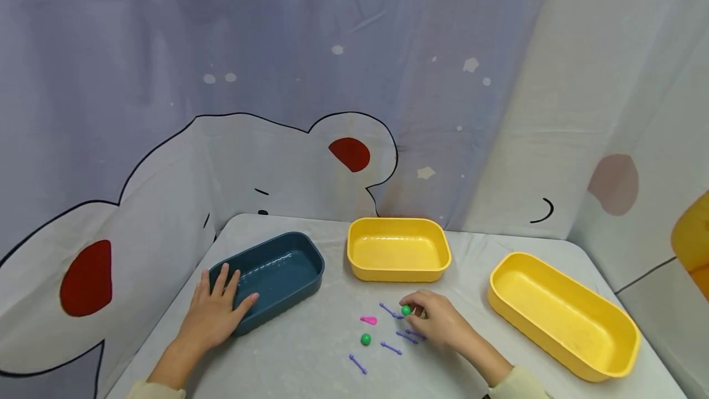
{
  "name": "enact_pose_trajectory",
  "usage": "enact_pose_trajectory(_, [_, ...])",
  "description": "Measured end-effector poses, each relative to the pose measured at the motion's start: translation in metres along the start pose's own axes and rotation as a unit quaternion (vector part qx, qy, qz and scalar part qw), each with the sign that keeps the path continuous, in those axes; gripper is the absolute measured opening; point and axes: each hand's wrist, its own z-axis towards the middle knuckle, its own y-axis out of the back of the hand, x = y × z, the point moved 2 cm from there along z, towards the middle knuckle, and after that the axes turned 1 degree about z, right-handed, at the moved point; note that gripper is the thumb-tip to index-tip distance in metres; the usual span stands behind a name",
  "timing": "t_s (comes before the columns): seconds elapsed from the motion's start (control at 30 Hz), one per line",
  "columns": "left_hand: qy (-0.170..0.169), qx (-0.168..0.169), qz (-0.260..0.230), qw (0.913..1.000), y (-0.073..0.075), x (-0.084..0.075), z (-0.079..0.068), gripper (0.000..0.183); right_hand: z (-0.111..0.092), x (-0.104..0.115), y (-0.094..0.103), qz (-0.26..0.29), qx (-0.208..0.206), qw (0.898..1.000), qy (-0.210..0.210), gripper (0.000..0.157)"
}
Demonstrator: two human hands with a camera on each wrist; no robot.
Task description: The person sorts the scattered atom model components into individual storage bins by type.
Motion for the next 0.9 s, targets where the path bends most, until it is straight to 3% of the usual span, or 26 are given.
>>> enact_pose_trajectory(0.9, [-0.002, -0.015, 0.005, 0.9999, -0.004, 0.002, 0.000, 0.093, 0.056, 0.031, -0.029, 0.075, 0.001, 0.997, 0.001, 0.014])
